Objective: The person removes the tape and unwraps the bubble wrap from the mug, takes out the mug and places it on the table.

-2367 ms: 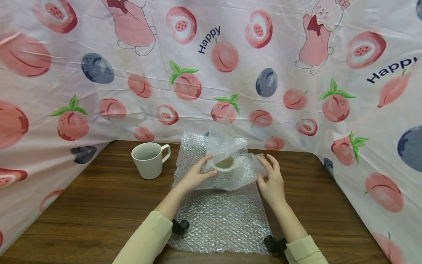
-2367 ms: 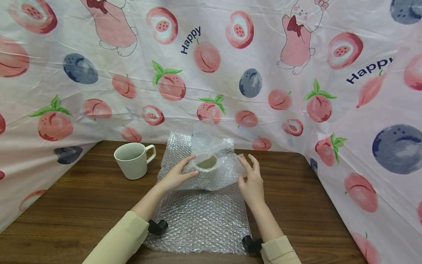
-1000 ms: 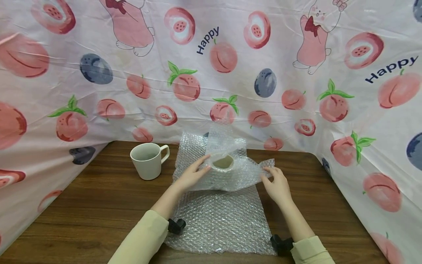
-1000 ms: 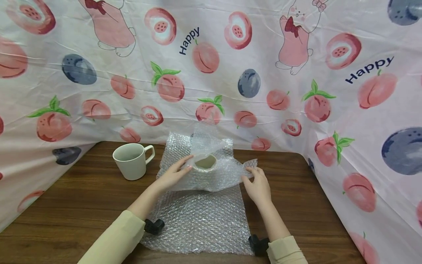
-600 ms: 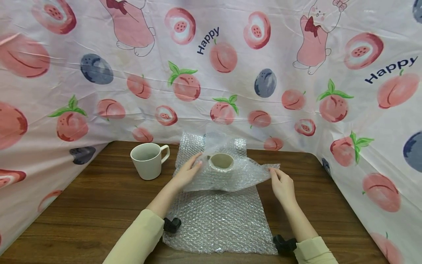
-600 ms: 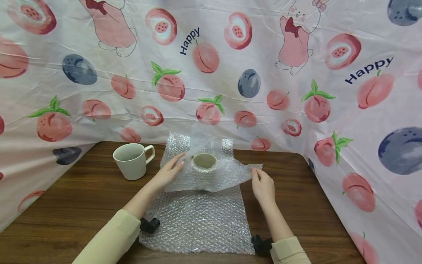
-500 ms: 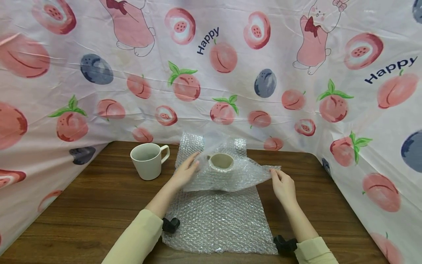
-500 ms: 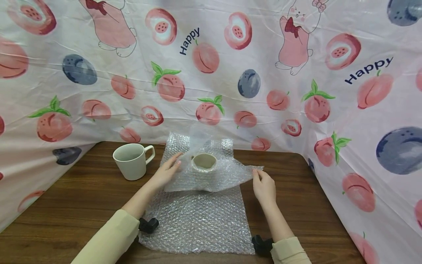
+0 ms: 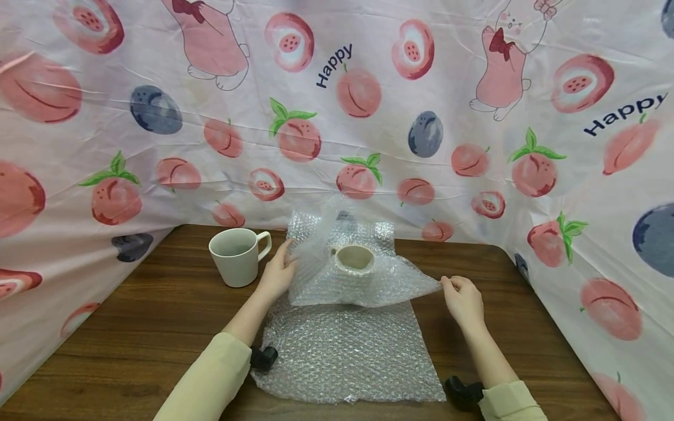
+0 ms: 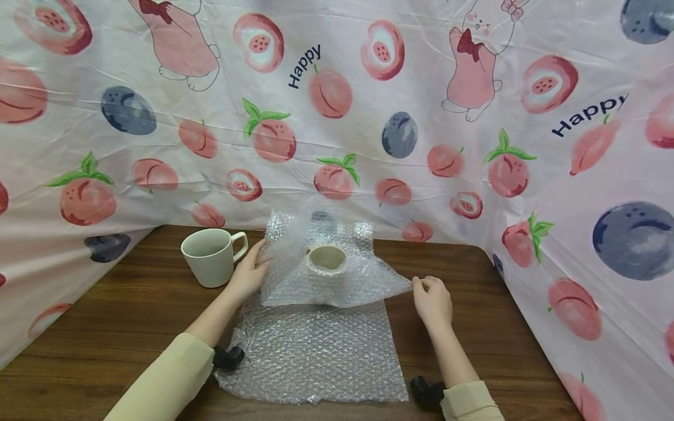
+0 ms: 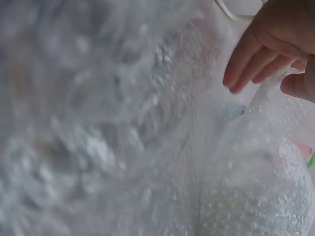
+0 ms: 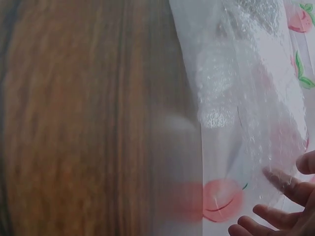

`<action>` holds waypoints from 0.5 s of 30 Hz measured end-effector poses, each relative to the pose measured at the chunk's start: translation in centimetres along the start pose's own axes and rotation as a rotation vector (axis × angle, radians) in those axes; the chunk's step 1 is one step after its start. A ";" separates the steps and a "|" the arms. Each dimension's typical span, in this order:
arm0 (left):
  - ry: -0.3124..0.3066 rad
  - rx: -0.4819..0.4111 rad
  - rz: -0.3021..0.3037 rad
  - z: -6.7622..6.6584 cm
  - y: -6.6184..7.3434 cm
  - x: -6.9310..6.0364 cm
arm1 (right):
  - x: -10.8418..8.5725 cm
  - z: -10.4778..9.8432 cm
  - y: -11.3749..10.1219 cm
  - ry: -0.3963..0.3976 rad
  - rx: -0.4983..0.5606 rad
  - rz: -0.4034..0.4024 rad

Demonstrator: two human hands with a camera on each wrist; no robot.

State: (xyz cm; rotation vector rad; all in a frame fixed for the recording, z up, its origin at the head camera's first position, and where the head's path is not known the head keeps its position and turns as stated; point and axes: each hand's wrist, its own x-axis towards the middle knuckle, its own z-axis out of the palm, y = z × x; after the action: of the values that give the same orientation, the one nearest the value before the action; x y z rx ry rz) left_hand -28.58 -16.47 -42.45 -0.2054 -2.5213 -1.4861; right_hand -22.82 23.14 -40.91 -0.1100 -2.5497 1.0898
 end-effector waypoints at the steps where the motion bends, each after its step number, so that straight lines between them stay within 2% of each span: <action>1: 0.007 0.032 0.003 -0.1 -0.1 0.0 | 0.0 0.0 0.2 -0.009 -0.004 0.004; 8: 0.033 0.120 -0.002 -0.7 -0.9 -0.1 | 0.4 -0.2 1.4 -0.102 0.040 0.052; 11: 0.054 0.184 0.030 -0.9 -1.0 -0.1 | 0.6 -0.3 1.9 -0.147 0.073 0.057; 15: 0.059 0.273 0.086 -1.0 -1.0 -0.3 | 0.9 -0.5 2.5 -0.194 0.117 -0.003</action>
State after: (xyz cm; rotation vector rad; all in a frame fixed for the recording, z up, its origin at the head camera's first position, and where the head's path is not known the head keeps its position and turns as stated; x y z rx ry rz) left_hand -28.46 -17.83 -42.90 -0.2185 -2.5967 -1.0854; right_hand -23.66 25.41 -42.16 0.0316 -2.6447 1.3034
